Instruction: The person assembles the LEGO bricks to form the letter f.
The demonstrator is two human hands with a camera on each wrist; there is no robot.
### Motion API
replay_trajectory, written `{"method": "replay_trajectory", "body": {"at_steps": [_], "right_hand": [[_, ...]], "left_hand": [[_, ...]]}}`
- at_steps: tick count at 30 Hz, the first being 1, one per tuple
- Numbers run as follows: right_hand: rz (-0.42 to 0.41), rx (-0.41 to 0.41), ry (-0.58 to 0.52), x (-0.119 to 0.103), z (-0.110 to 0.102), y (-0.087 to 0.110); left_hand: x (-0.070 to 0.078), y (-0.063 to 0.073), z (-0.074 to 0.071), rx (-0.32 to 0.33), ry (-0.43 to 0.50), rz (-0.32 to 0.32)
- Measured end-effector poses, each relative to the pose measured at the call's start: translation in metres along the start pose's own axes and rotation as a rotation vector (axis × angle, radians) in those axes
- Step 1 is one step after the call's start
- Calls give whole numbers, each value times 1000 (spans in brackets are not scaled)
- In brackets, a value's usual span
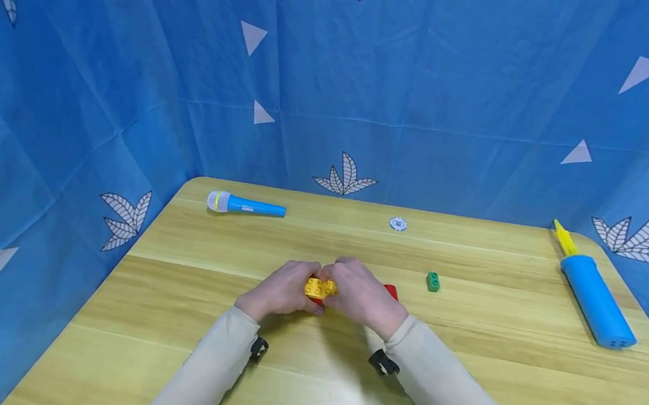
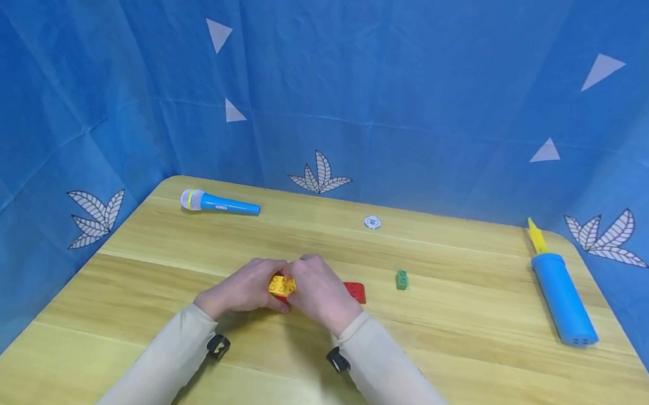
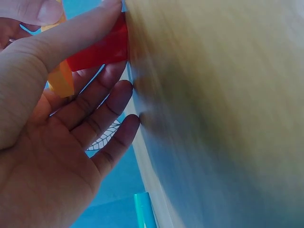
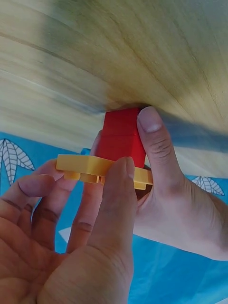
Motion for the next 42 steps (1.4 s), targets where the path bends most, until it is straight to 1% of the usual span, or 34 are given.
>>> {"method": "replay_trajectory", "body": {"at_steps": [11, 18, 25, 29, 36, 42], "right_hand": [[21, -35, 1, -1, 0, -1], [6, -30, -2, -1, -2, -2], [22, -33, -10, -1, 2, -1], [18, -37, -7, -1, 4, -1], [24, -68, -19, -2, 3, 0], [15, -57, 6, -4, 1, 0]], "left_hand": [[0, 1, 0, 1, 22, 12], [1, 0, -2, 4, 29, 15], [1, 2, -1, 2, 17, 36], [2, 3, 0, 4, 24, 34], [3, 5, 2, 0, 27, 34], [4, 5, -1, -3, 35, 45]]}}
Point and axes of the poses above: each hand's wrist, its own y-axis away from the middle knuckle, its own z-axis out of the palm, x = y × z, the point moved 1 cm from there along -y, towards the middle knuckle, and after that the axes turned 4 degrees about -x, right-handed, at the moved point
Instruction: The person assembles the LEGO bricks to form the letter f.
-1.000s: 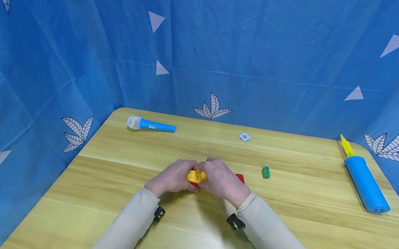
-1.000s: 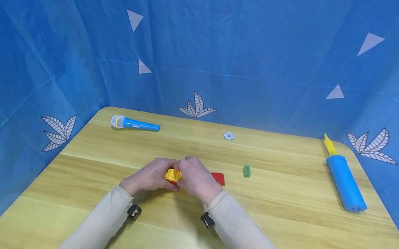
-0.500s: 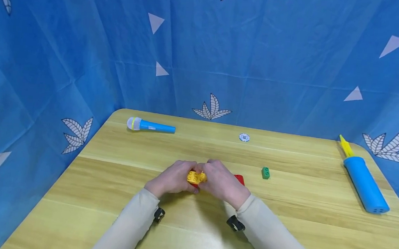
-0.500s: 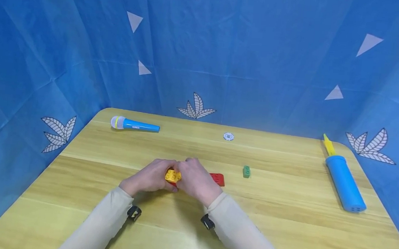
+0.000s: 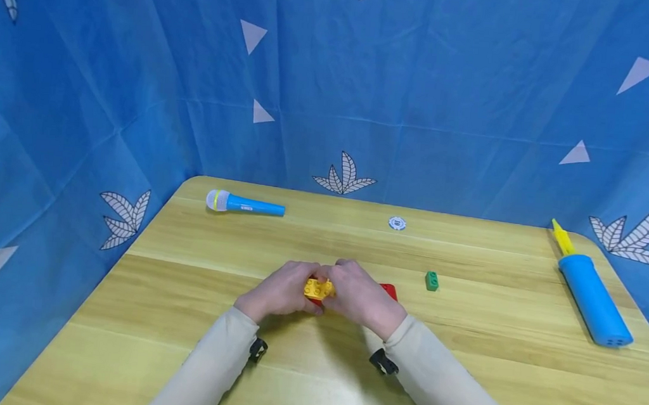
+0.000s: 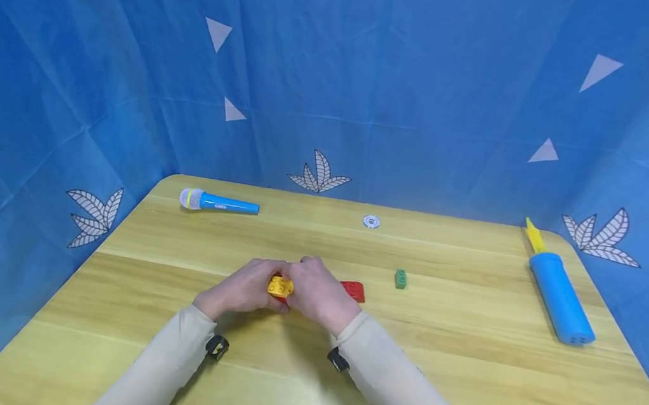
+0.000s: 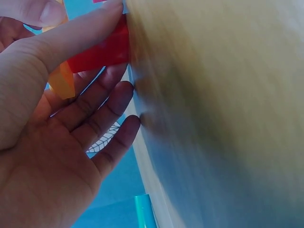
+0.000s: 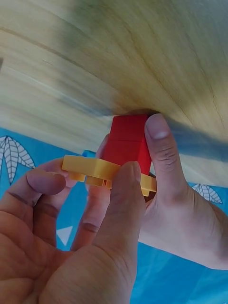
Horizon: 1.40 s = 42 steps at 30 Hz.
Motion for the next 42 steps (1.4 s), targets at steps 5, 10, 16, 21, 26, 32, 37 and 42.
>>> {"method": "replay_trajectory", "body": {"at_steps": [5, 10, 16, 21, 26, 32, 37, 42], "right_hand": [[1, -9, -4, 0, 1, -1], [-7, 13, -42, 4, 0, 0], [-6, 33, -78, 11, -8, 4], [40, 33, -61, 23, -21, 11], [89, 51, -26, 47, -36, 25], [135, 96, 2, 85, -47, 48], [180, 118, -6, 105, -56, 63], [210, 119, 7, 121, -62, 76]], "left_hand": [[-1, 1, 0, -15, 5, -18], [-1, 0, -1, -9, 0, -32], [-2, -1, -2, -3, 4, -40], [-3, -3, -2, -8, -11, -45], [-3, -4, 0, -8, -26, -46], [-2, -4, 3, -14, -11, -41], [-2, -4, 3, -8, -12, -45], [-2, -4, 2, 1, -13, -51]]}}
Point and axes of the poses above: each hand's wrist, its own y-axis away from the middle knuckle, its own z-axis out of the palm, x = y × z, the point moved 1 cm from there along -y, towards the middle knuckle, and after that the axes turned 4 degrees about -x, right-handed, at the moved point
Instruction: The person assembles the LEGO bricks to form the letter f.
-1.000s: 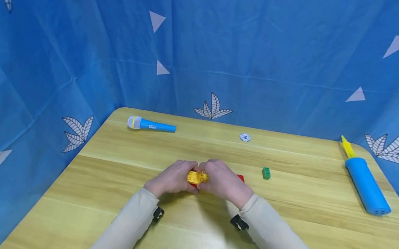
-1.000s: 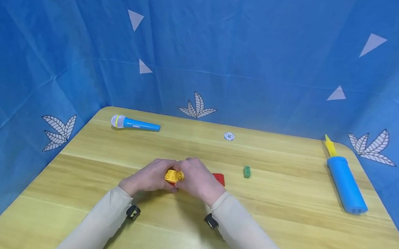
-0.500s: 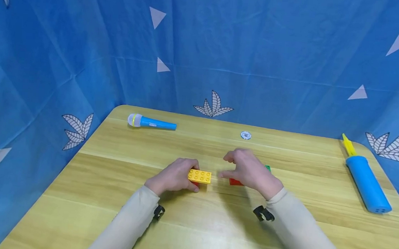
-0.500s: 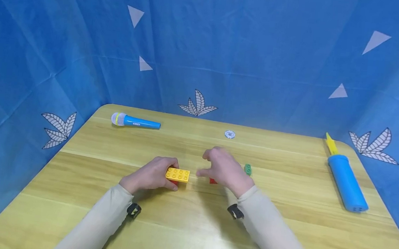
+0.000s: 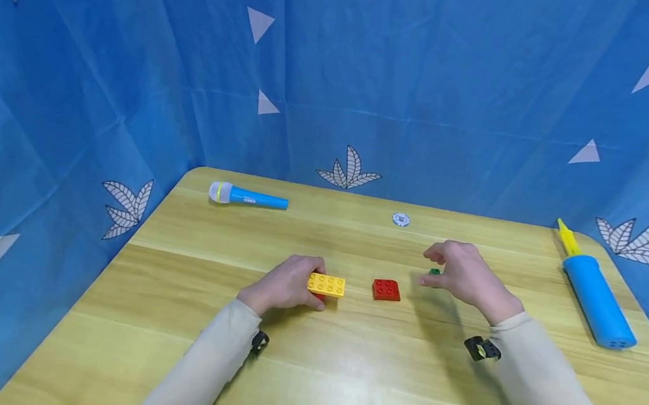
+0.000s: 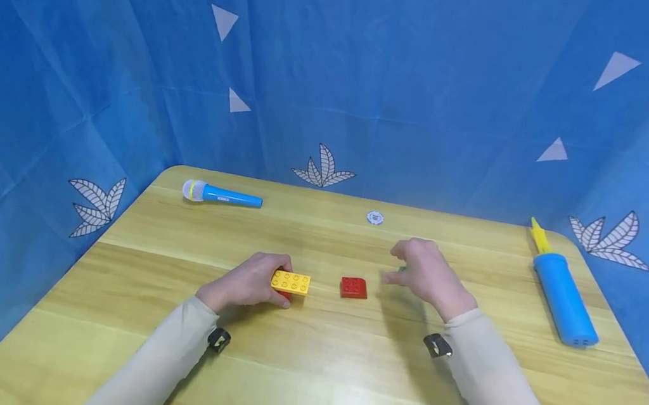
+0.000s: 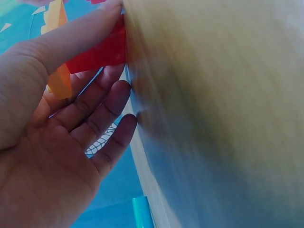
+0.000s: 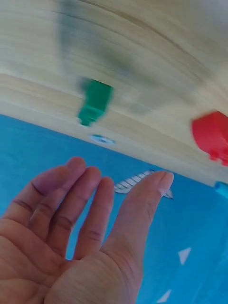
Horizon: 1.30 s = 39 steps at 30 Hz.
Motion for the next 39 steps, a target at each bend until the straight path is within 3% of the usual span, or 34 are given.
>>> {"method": "replay_trajectory", "body": {"at_steps": [8, 20, 39], "right_hand": [[31, -54, 2, 26, 1, 4], [37, -71, -29, 41, 16, 2], [61, -70, -45, 46, 22, 0]], "left_hand": [[0, -2, 0, -4, -14, -8], [3, -1, -2, 0, -26, -10], [1, 0, -2, 10, -30, -8]]}}
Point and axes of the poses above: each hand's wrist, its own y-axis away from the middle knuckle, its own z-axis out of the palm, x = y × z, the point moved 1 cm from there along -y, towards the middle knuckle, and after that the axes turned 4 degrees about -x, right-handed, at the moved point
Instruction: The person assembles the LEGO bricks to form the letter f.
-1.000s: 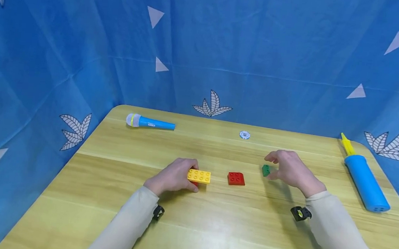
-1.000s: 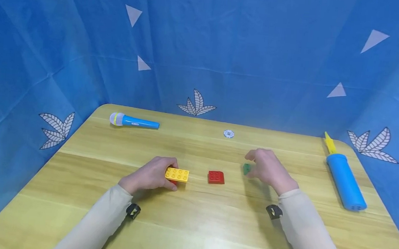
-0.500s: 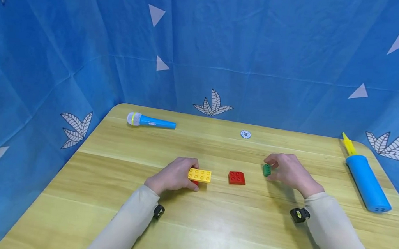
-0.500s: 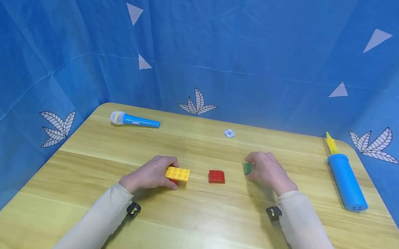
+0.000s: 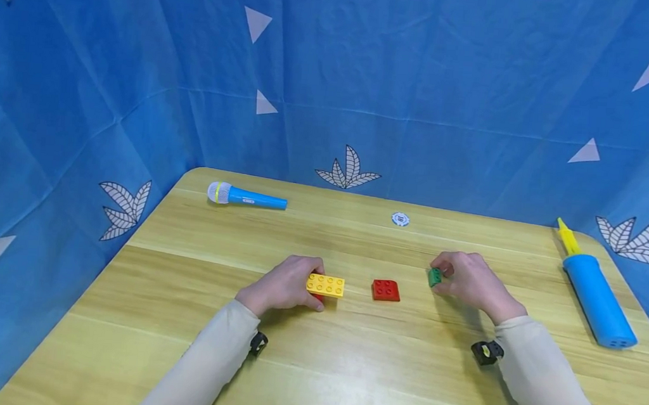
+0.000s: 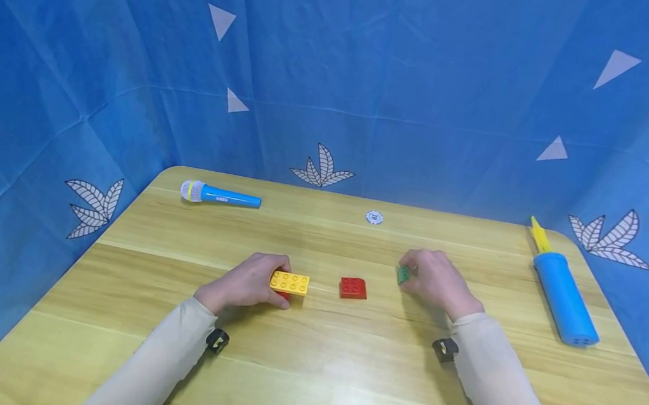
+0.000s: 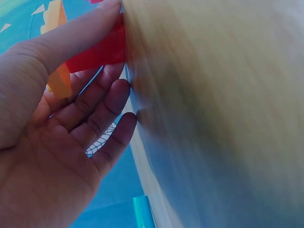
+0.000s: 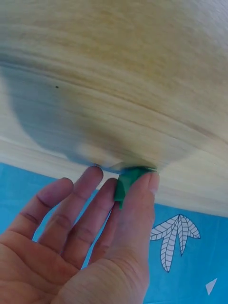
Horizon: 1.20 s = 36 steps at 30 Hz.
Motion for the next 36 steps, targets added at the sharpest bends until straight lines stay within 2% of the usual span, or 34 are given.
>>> {"method": "replay_trajectory", "body": {"at_steps": [17, 26, 36], "right_hand": [[1, 47, -1, -3, -3, 5], [-56, 66, 36, -25, -8, 0], [-130, 67, 17, -56, -10, -8]], "left_hand": [[3, -2, 0, -6, 0, 3], [4, -4, 2, -8, 1, 14], [4, -5, 4, -6, 6, 12]]}}
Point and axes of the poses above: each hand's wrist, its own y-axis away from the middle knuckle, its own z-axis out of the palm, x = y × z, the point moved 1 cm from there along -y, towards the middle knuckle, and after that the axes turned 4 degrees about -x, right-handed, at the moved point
